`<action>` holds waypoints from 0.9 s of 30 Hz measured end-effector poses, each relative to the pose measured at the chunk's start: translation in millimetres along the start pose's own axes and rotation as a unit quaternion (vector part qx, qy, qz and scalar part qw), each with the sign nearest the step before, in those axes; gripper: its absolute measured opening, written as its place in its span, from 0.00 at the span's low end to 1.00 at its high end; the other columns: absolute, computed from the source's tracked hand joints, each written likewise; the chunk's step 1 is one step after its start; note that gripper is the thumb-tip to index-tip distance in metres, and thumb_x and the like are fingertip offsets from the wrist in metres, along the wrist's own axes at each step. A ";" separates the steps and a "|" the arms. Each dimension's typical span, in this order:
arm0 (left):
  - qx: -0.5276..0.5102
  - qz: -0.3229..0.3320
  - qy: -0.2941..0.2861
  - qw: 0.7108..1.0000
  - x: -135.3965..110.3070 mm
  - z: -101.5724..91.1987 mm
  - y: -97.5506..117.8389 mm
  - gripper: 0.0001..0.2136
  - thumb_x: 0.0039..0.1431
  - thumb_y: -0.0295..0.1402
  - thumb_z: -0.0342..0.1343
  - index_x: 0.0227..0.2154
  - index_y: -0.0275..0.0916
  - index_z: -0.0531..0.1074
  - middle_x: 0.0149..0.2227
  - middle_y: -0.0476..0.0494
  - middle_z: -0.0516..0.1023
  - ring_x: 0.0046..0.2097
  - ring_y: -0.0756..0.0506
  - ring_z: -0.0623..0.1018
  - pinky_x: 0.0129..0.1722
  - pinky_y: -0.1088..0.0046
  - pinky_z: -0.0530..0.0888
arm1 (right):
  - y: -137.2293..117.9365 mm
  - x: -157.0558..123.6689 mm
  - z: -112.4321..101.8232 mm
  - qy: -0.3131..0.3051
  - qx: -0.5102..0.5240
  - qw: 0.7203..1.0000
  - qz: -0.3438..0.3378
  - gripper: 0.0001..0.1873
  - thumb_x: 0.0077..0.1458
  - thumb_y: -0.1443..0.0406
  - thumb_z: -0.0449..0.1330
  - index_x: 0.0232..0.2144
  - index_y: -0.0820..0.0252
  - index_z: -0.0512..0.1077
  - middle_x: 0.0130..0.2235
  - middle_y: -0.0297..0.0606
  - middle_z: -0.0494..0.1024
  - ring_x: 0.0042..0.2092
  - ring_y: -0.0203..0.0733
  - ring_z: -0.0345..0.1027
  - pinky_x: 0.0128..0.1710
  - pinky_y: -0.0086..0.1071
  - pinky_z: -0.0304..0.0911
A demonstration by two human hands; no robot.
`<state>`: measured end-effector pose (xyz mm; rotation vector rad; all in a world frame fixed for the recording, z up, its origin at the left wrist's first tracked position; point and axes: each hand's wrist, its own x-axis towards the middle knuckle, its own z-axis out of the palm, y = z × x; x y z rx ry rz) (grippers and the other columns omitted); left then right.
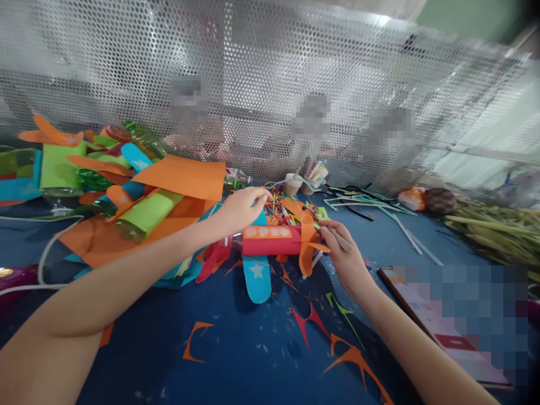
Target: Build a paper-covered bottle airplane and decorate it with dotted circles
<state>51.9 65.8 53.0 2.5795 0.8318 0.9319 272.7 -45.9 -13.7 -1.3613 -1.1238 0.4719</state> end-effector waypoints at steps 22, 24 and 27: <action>0.292 0.187 -0.087 0.934 -24.8 42.3 27.9 0.20 0.59 0.39 0.55 0.49 0.29 0.66 0.44 0.36 0.71 0.44 0.40 0.70 0.42 0.65 0.70 | -13.4 -2.3 0.6 0.057 0.073 0.995 0.025 0.14 0.56 0.52 0.53 0.33 0.55 0.69 0.29 0.32 0.68 0.33 0.37 0.66 0.33 0.31 0.65; 0.301 0.187 -0.076 0.932 -26.2 46.2 27.3 0.20 0.60 0.38 0.54 0.50 0.29 0.65 0.44 0.35 0.71 0.44 0.40 0.71 0.42 0.65 0.70 | -19.1 -3.5 -2.1 0.094 0.095 0.991 -0.010 0.12 0.58 0.56 0.49 0.33 0.54 0.68 0.26 0.30 0.67 0.29 0.36 0.64 0.30 0.29 0.62; 0.315 0.204 -0.054 0.925 -31.1 52.9 26.2 0.17 0.61 0.37 0.53 0.49 0.30 0.65 0.48 0.32 0.70 0.46 0.39 0.71 0.42 0.64 0.70 | -28.5 -9.1 -3.2 0.105 0.110 0.986 -0.073 0.03 0.54 0.65 0.51 0.32 0.52 0.64 0.21 0.26 0.66 0.26 0.35 0.61 0.28 0.28 0.59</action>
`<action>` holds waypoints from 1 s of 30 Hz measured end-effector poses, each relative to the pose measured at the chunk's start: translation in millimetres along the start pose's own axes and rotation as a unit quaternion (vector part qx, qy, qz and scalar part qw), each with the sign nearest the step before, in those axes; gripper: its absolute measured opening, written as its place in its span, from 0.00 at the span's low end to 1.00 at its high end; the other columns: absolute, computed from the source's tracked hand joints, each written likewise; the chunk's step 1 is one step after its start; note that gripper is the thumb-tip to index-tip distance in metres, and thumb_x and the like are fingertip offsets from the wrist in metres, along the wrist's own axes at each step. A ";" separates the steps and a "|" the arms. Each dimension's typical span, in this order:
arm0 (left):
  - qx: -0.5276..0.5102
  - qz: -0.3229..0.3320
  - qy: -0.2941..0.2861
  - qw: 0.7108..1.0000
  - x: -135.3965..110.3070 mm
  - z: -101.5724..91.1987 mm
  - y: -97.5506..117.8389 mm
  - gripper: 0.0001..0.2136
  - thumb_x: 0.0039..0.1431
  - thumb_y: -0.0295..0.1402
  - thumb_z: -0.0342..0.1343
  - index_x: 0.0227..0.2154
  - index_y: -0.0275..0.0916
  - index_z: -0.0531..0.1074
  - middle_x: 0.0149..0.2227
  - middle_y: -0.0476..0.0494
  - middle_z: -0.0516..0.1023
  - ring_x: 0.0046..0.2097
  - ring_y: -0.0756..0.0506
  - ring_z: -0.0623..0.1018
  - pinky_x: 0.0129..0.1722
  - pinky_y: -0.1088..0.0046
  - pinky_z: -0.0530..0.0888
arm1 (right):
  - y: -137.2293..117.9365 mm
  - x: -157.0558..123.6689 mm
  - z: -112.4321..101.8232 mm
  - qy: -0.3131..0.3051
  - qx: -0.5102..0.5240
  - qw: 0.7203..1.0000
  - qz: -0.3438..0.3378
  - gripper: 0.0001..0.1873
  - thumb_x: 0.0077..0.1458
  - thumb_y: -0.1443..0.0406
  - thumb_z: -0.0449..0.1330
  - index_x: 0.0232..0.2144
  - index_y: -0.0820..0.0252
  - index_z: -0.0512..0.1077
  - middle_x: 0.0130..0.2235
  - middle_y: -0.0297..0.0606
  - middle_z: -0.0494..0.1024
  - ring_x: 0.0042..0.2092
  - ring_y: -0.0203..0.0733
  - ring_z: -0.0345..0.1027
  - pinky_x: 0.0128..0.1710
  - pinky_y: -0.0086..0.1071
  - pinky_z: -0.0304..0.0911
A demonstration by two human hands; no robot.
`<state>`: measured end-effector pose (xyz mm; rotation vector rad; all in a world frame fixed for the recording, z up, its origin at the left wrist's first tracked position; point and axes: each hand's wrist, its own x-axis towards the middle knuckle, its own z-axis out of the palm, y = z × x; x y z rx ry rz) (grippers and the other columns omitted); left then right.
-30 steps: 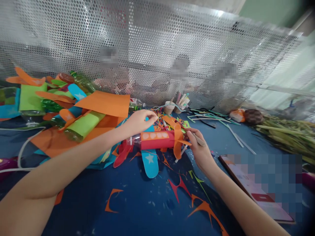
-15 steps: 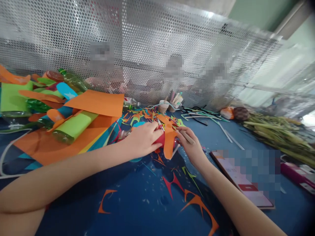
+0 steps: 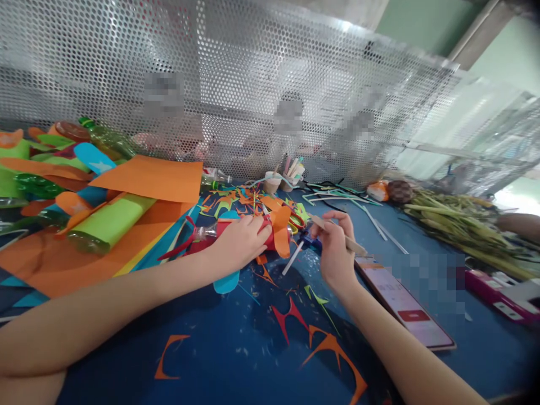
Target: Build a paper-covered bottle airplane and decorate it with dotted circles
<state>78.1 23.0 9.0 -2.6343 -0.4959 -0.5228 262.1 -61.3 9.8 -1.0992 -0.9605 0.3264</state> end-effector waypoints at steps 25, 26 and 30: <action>0.044 0.031 0.052 0.997 -5.5 16.2 1.5 0.15 0.63 0.28 0.48 0.52 0.35 0.63 0.47 0.33 0.69 0.43 0.41 0.69 0.41 0.64 0.69 | 6.1 -10.3 14.5 -0.113 -0.110 0.986 0.053 0.10 0.51 0.64 0.58 0.24 0.55 0.59 0.17 0.24 0.63 0.20 0.31 0.55 0.21 0.28 0.51; 0.043 0.031 0.050 0.997 -5.5 16.2 1.3 0.15 0.63 0.28 0.48 0.52 0.35 0.63 0.47 0.33 0.69 0.43 0.42 0.69 0.41 0.64 0.69 | 5.1 -10.6 14.6 -0.112 -0.116 0.985 0.054 0.09 0.51 0.64 0.58 0.24 0.56 0.59 0.17 0.24 0.63 0.20 0.31 0.54 0.21 0.28 0.51; 0.050 0.037 0.033 0.998 -5.0 13.5 0.3 0.15 0.63 0.29 0.47 0.53 0.40 0.62 0.44 0.35 0.69 0.41 0.42 0.69 0.37 0.65 0.68 | 4.9 -10.4 14.5 -0.096 -0.130 0.986 0.038 0.11 0.51 0.63 0.57 0.22 0.56 0.59 0.17 0.24 0.61 0.20 0.31 0.52 0.21 0.28 0.50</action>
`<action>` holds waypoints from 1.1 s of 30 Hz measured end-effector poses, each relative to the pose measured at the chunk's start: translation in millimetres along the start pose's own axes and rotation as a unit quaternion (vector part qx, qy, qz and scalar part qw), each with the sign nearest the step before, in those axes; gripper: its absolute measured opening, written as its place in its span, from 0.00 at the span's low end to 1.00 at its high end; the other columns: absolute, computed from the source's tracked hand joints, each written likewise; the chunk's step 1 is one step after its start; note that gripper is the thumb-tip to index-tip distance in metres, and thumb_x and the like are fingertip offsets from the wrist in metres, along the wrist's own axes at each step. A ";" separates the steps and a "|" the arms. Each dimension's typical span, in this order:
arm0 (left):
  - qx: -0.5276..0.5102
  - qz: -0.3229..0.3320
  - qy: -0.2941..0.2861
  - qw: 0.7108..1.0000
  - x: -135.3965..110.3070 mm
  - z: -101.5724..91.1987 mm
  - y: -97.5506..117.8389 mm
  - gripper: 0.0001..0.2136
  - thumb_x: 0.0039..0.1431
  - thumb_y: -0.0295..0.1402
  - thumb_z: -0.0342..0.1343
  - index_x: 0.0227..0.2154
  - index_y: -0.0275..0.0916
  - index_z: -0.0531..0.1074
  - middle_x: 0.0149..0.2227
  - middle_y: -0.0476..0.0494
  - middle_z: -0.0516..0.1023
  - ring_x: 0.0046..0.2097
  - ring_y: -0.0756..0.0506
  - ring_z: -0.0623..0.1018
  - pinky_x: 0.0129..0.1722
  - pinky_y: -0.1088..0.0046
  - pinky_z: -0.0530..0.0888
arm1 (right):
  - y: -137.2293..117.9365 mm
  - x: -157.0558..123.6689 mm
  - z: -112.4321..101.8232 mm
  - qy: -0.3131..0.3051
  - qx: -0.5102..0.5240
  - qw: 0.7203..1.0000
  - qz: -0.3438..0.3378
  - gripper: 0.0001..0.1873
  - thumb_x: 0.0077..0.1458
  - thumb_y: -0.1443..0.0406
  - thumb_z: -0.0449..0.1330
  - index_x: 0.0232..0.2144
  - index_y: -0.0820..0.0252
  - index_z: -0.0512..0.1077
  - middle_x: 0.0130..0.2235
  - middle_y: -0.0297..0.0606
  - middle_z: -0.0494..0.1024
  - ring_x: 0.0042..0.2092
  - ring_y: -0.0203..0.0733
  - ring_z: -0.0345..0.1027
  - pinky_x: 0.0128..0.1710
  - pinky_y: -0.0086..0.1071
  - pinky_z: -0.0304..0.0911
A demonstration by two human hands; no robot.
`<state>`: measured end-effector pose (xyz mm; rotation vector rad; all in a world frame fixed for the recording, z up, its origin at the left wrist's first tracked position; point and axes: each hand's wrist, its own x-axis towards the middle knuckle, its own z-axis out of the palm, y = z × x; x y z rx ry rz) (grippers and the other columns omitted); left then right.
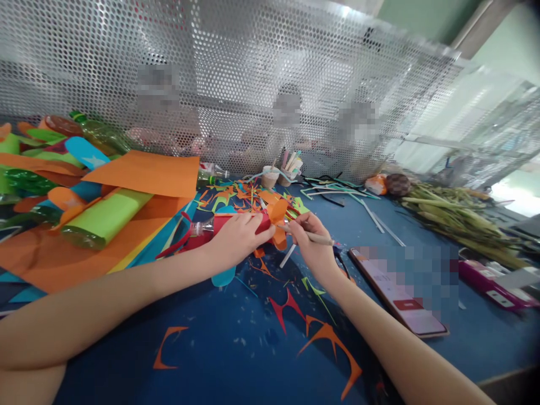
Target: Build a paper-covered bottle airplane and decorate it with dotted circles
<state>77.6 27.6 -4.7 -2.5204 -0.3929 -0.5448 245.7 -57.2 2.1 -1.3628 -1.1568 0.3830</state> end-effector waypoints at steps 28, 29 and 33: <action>-0.048 0.014 0.016 0.999 0.5 -5.9 -0.8 0.12 0.61 0.31 0.48 0.47 0.42 0.66 0.39 0.37 0.69 0.39 0.42 0.69 0.36 0.65 0.67 | 4.4 1.7 1.1 -0.006 -0.021 1.000 0.007 0.15 0.51 0.61 0.58 0.21 0.55 0.56 0.16 0.22 0.57 0.19 0.31 0.50 0.20 0.27 0.48; -0.050 0.014 0.017 0.998 0.7 -6.2 -0.8 0.12 0.61 0.31 0.48 0.48 0.42 0.66 0.39 0.37 0.69 0.39 0.42 0.69 0.36 0.65 0.67 | 4.7 2.2 0.0 -0.002 -0.020 1.000 0.003 0.14 0.52 0.61 0.57 0.21 0.55 0.56 0.16 0.23 0.58 0.19 0.31 0.50 0.21 0.27 0.49; -0.045 0.013 0.015 0.999 1.1 -7.1 -0.6 0.13 0.61 0.31 0.49 0.48 0.42 0.65 0.39 0.37 0.69 0.40 0.41 0.69 0.37 0.65 0.67 | 4.0 5.2 -5.3 0.026 -0.044 0.999 -0.007 0.13 0.51 0.64 0.56 0.20 0.55 0.56 0.16 0.24 0.60 0.20 0.32 0.54 0.22 0.28 0.52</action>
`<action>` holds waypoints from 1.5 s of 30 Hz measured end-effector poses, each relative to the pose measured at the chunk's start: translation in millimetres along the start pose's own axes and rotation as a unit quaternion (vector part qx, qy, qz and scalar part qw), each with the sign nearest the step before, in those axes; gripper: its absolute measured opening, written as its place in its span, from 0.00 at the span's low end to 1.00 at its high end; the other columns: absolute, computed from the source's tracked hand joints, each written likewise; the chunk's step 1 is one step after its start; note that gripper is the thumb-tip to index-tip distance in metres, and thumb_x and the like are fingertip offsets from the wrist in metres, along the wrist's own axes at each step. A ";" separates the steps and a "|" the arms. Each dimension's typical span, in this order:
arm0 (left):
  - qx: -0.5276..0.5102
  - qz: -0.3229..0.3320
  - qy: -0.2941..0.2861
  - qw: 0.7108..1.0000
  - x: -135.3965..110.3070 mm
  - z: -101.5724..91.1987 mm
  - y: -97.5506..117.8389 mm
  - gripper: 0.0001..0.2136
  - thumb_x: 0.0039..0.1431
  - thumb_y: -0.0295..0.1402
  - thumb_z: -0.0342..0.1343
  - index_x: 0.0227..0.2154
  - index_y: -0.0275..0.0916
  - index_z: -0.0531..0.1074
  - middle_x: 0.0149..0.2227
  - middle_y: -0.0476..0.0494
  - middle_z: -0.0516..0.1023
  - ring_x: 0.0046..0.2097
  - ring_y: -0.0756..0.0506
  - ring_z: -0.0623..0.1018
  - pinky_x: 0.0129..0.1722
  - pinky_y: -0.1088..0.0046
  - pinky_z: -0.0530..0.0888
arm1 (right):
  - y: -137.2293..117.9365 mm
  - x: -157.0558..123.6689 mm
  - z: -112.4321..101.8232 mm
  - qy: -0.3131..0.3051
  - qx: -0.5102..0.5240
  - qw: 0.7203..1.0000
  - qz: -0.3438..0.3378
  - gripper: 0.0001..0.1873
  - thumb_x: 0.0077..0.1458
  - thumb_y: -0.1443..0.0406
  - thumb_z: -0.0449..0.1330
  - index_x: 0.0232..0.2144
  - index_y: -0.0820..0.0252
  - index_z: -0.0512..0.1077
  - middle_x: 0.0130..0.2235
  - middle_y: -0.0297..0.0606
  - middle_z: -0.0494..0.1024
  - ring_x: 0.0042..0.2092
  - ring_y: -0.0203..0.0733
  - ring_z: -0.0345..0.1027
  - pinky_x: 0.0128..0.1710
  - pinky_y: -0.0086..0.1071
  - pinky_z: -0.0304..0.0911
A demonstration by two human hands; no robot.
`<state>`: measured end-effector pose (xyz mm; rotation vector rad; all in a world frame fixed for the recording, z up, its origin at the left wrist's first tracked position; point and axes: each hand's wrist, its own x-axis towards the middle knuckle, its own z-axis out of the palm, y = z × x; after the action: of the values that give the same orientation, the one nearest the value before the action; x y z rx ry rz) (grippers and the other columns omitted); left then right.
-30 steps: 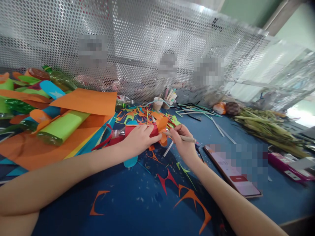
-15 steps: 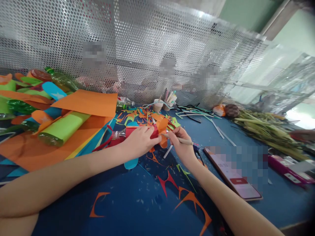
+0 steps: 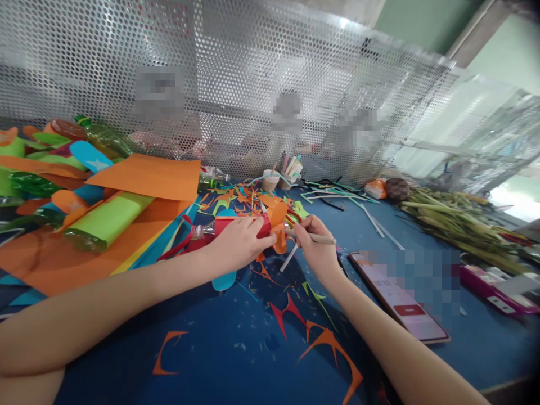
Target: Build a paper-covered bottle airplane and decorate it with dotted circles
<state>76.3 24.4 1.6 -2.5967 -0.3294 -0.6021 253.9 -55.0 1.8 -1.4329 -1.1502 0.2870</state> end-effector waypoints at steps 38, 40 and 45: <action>-0.008 0.001 -0.004 1.000 -0.1 -1.1 0.6 0.12 0.61 0.30 0.47 0.48 0.42 0.65 0.39 0.37 0.69 0.38 0.43 0.68 0.35 0.66 0.65 | 0.4 0.7 2.5 -0.027 0.016 0.999 -0.014 0.13 0.52 0.60 0.57 0.22 0.55 0.56 0.17 0.24 0.60 0.20 0.31 0.55 0.22 0.28 0.54; -0.005 0.002 -0.006 1.000 0.1 -1.4 0.9 0.13 0.61 0.30 0.47 0.48 0.42 0.65 0.39 0.37 0.69 0.38 0.43 0.68 0.36 0.66 0.66 | 0.6 1.1 1.9 -0.022 0.010 1.000 -0.010 0.13 0.52 0.61 0.57 0.21 0.55 0.56 0.17 0.23 0.59 0.20 0.31 0.54 0.22 0.28 0.53; 0.008 0.003 -0.019 1.000 0.6 -3.0 1.4 0.12 0.61 0.31 0.47 0.47 0.42 0.66 0.39 0.37 0.68 0.38 0.41 0.68 0.35 0.65 0.66 | 0.0 2.5 -1.7 -0.005 -0.023 1.000 0.010 0.12 0.48 0.65 0.56 0.18 0.55 0.56 0.16 0.23 0.57 0.20 0.31 0.51 0.21 0.27 0.49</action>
<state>76.2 21.8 3.8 -2.5952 -0.3381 -0.5477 256.3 -54.1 3.3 -1.4864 -1.1576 0.2845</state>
